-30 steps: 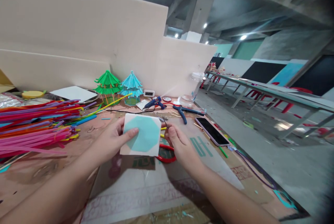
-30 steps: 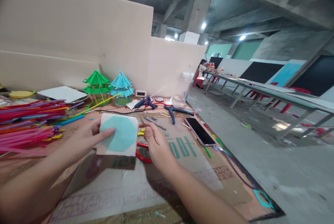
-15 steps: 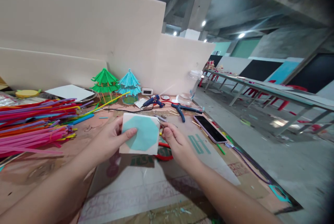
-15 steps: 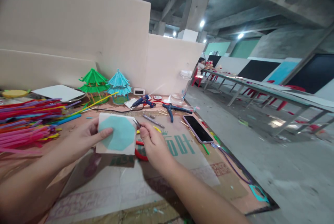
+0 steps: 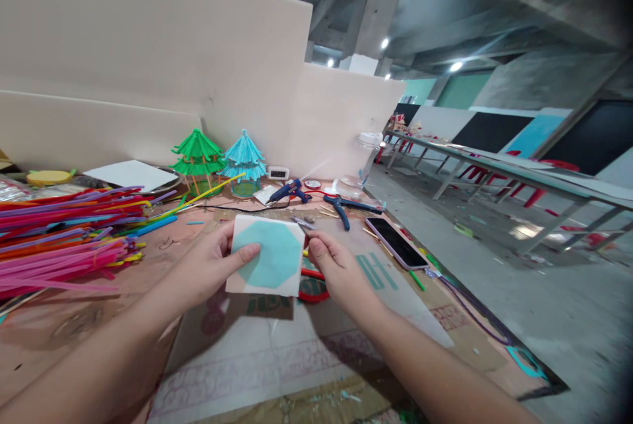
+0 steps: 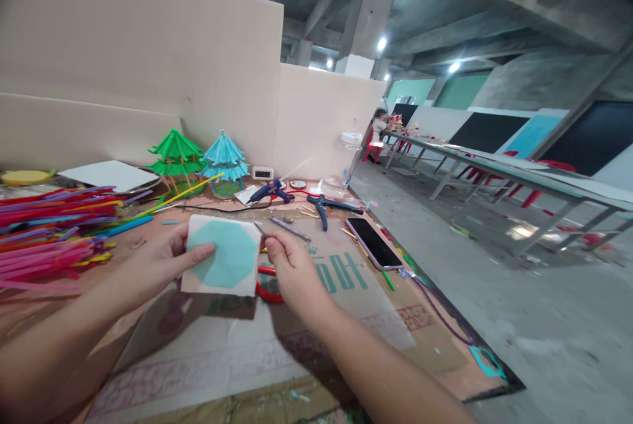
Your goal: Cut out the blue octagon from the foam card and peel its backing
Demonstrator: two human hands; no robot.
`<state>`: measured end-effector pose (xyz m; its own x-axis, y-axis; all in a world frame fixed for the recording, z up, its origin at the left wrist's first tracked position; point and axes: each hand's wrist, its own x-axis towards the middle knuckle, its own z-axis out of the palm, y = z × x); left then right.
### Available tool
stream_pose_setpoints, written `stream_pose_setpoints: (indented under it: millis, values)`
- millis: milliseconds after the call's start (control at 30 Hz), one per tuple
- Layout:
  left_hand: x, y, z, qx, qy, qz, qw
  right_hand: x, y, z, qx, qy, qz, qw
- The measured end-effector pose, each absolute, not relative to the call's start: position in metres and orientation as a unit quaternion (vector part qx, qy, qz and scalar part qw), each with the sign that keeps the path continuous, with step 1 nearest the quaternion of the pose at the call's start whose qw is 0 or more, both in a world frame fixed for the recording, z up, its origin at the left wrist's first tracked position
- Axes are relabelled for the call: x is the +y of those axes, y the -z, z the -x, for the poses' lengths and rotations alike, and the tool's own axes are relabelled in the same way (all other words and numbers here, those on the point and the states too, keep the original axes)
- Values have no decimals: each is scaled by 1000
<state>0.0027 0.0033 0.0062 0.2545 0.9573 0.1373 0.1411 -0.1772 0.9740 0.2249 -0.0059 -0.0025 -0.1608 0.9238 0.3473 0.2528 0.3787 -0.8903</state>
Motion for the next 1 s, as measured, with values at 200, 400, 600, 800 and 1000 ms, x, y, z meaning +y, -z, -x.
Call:
stream_pose_setpoints:
  millis: [200, 400, 600, 800, 1000]
  values:
    - [4, -7, -3, 417, -438, -627, 491, 1, 10, -228, -635, -398, 425, 508]
    - [5, -5, -1, 424, -422, -639, 484, 3, 10, -229, -667, -360, 422, 497]
    - [9, -4, 2, 411, -423, -640, 492, 1, 5, -227, -679, -348, 422, 490]
    - [9, -3, 1, 412, -418, -643, 491, 0, 6, -224, -668, -357, 428, 493]
    - [6, -9, -1, 430, -419, -616, 509, 4, 10, -226, -631, -419, 422, 497]
